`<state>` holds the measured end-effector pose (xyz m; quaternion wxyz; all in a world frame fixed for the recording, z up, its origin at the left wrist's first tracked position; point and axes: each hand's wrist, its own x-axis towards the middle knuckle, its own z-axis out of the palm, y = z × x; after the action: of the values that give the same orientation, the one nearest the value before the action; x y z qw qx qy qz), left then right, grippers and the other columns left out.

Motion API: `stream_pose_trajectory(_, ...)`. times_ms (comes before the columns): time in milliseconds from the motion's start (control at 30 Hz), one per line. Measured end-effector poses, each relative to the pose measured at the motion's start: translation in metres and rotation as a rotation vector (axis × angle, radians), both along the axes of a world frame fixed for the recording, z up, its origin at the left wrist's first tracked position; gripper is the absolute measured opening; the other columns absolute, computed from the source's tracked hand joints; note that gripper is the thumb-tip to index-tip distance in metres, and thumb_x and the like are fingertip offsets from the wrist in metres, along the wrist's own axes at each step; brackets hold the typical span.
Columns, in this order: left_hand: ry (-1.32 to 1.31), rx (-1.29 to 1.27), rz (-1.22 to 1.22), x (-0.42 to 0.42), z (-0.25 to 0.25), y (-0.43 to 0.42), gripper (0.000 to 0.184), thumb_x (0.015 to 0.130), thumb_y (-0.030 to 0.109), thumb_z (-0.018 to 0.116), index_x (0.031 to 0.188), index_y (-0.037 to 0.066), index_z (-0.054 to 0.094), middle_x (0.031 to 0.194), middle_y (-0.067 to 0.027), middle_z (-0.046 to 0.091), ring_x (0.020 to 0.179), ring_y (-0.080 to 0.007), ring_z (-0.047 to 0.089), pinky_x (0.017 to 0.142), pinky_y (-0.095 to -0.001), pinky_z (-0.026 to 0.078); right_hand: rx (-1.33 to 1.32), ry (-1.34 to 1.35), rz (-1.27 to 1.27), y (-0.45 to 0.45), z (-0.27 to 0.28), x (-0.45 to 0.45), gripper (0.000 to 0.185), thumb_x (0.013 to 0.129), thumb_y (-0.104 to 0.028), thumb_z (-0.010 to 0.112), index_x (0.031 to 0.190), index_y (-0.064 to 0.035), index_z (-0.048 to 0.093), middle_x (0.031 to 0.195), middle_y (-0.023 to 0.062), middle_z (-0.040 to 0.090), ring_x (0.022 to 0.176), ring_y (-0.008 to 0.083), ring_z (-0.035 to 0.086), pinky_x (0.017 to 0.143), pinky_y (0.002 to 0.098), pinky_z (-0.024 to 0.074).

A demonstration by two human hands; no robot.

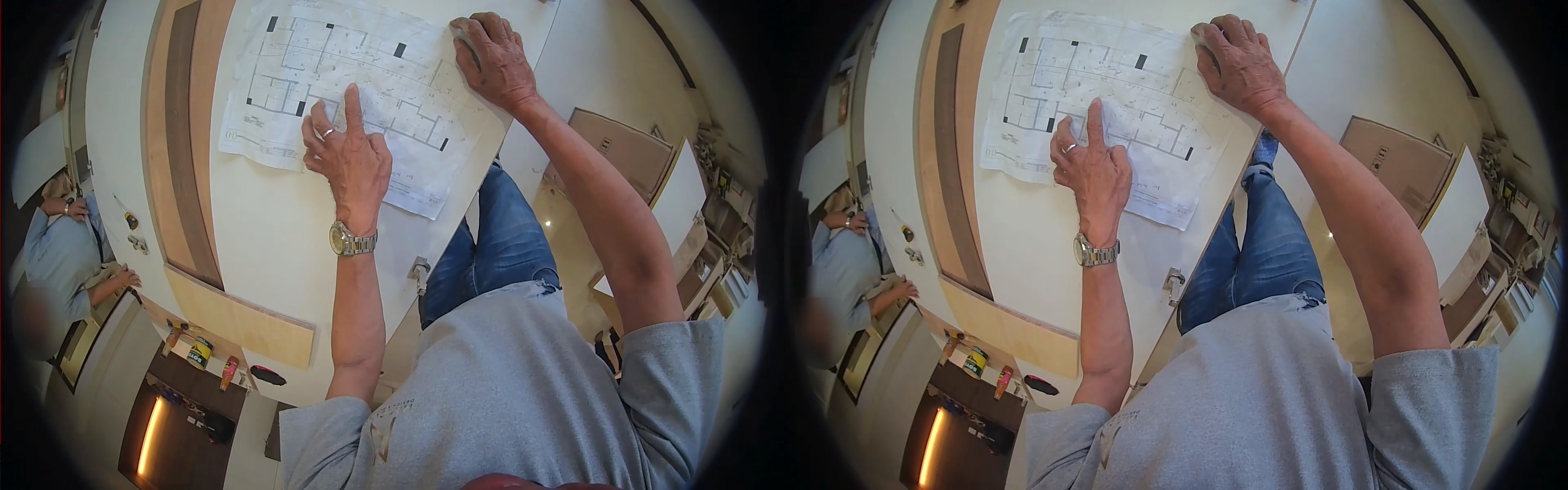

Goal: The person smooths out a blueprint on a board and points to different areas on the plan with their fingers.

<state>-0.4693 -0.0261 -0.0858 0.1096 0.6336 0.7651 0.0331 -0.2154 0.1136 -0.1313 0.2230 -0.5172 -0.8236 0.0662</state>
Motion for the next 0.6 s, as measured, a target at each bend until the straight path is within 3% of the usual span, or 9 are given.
stream_pose_trajectory(600, 0.018, 0.037, 0.006, 0.0017, 0.0003, 0.0005, 0.081, 0.092, 0.020, 0.064, 0.169, 0.031, 0.042, 0.162, -0.0284, 0.035, 0.148, -0.0520, 0.033, 0.108, -0.0744, 0.039, 0.008, -0.001, -0.004, 0.0004, -0.0002, -0.0006, 0.036, 0.104, -0.027, 0.066, 0.139, -0.0179, 0.065, 0.128, 0.0067, 0.061, 0.119, 0.0277, 0.061, 0.102, 0.0459, 0.0492)
